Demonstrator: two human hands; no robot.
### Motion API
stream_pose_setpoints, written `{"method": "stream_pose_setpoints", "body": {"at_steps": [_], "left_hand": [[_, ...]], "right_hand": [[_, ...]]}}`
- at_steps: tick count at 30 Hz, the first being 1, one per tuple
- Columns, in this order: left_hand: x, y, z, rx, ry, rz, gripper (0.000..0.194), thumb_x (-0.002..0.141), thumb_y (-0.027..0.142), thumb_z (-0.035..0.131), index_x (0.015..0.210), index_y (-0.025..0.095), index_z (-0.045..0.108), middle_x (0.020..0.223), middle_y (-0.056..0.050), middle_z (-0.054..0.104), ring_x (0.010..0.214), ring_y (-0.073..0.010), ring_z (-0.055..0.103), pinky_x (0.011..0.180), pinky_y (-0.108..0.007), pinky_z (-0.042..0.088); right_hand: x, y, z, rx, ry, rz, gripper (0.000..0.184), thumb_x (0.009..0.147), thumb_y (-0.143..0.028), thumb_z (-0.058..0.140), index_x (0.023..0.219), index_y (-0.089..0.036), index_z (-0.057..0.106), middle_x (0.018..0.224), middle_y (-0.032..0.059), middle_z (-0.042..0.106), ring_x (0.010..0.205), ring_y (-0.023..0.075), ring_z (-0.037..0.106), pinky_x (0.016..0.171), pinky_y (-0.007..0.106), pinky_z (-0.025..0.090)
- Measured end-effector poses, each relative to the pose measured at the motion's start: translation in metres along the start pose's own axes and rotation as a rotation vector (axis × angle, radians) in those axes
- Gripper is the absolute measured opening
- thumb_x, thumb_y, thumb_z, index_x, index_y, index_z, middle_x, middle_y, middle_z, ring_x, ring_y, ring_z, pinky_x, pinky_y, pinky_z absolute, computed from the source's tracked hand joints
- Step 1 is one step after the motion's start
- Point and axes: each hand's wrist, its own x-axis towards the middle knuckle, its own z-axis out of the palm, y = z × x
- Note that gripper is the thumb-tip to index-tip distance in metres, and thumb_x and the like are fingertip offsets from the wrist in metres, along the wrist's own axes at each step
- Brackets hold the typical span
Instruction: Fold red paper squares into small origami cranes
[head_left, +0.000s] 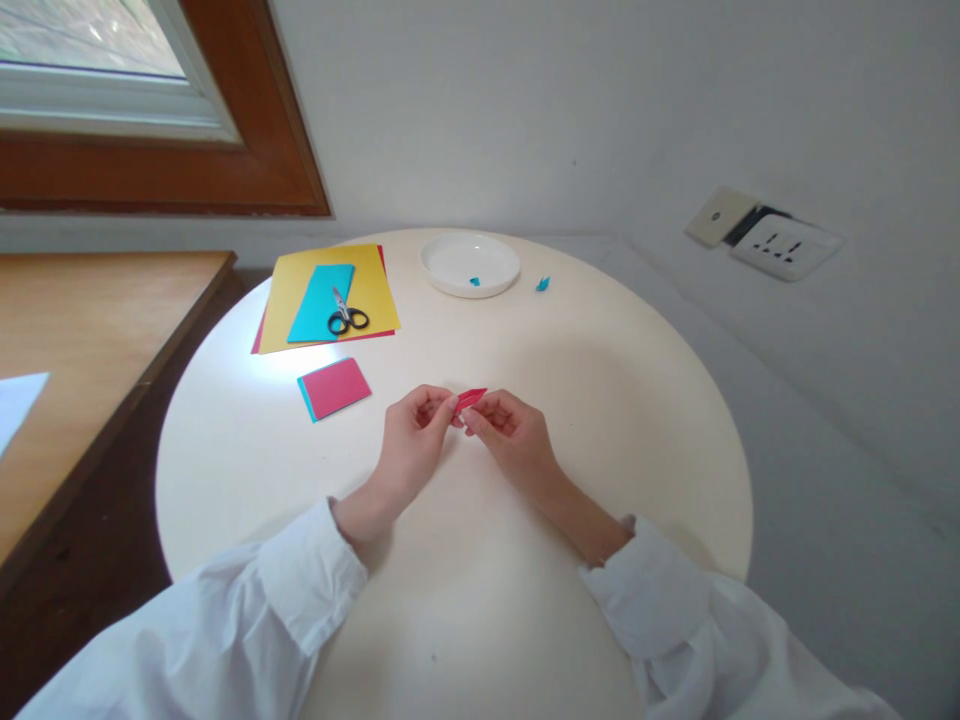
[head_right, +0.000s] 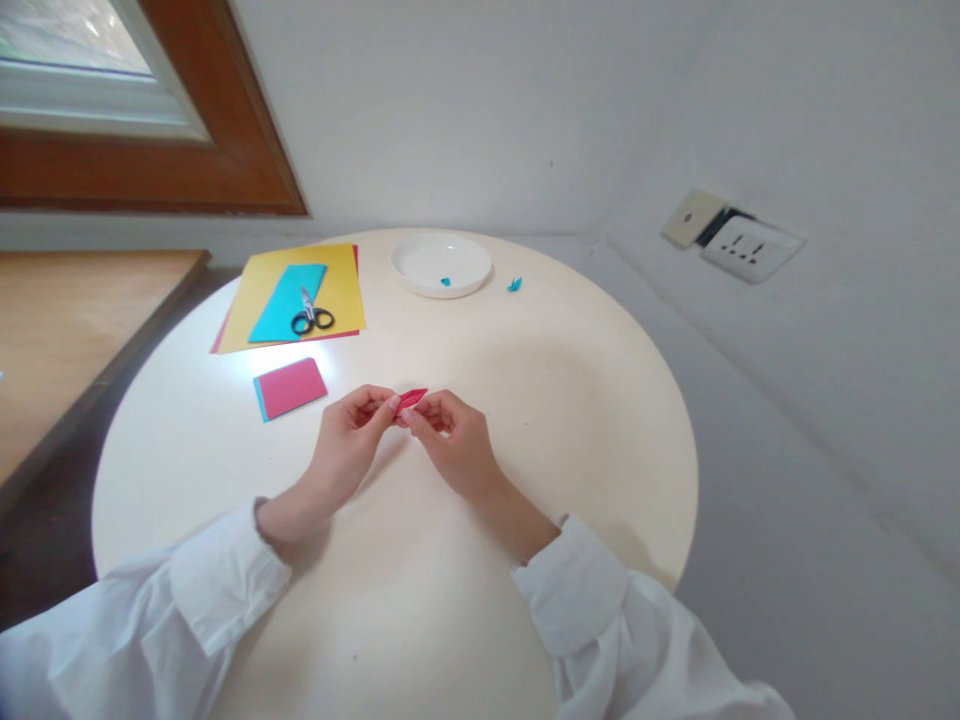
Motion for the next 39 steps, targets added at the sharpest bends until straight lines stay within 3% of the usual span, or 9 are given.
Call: {"method": "stream_pose_setpoints", "body": {"at_steps": [5, 15, 28, 39], "left_hand": [[-0.0012, -0.0015, 0.0007, 0.036, -0.019, 0.041, 0.015, 0.074, 0.027, 0.062, 0.065, 0.015, 0.061, 0.061, -0.002, 0.063, 0.057, -0.0118, 0.056, 0.055, -0.023, 0.044], [-0.0019, -0.0025, -0.0005, 0.053, -0.058, 0.037, 0.016, 0.073, 0.028, 0.063, 0.064, 0.014, 0.062, 0.062, -0.002, 0.065, 0.058, -0.0123, 0.057, 0.056, -0.023, 0.044], [-0.0006, -0.0053, -0.0004, 0.009, -0.04, -0.022, 0.019, 0.071, 0.031, 0.066, 0.066, 0.013, 0.065, 0.065, -0.004, 0.067, 0.061, -0.0143, 0.059, 0.059, -0.025, 0.045], [-0.0021, -0.005, 0.0014, 0.009, -0.025, -0.03, 0.017, 0.07, 0.03, 0.065, 0.066, 0.013, 0.065, 0.065, -0.004, 0.067, 0.061, -0.0142, 0.059, 0.058, -0.025, 0.044]], "right_hand": [[0.001, -0.0035, 0.0024, 0.015, -0.006, -0.009, 0.011, 0.073, -0.027, 0.06, 0.064, -0.02, 0.058, 0.062, -0.002, 0.062, 0.059, 0.0119, 0.059, 0.06, 0.024, 0.048], [0.0022, -0.0038, 0.0004, 0.051, 0.017, -0.007, 0.018, 0.071, -0.024, 0.057, 0.056, -0.019, 0.05, 0.054, -0.0044, 0.055, 0.053, 0.0094, 0.052, 0.055, 0.023, 0.043], [0.0033, -0.0009, 0.0, 0.045, 0.029, 0.09, 0.012, 0.07, -0.029, 0.06, 0.068, -0.018, 0.062, 0.061, -0.0004, 0.063, 0.056, 0.0115, 0.056, 0.056, 0.025, 0.047], [0.0022, 0.0007, 0.0018, 0.016, 0.05, 0.088, 0.015, 0.071, -0.031, 0.059, 0.067, -0.017, 0.06, 0.06, 0.0, 0.061, 0.055, 0.0112, 0.054, 0.054, 0.024, 0.045]]}}
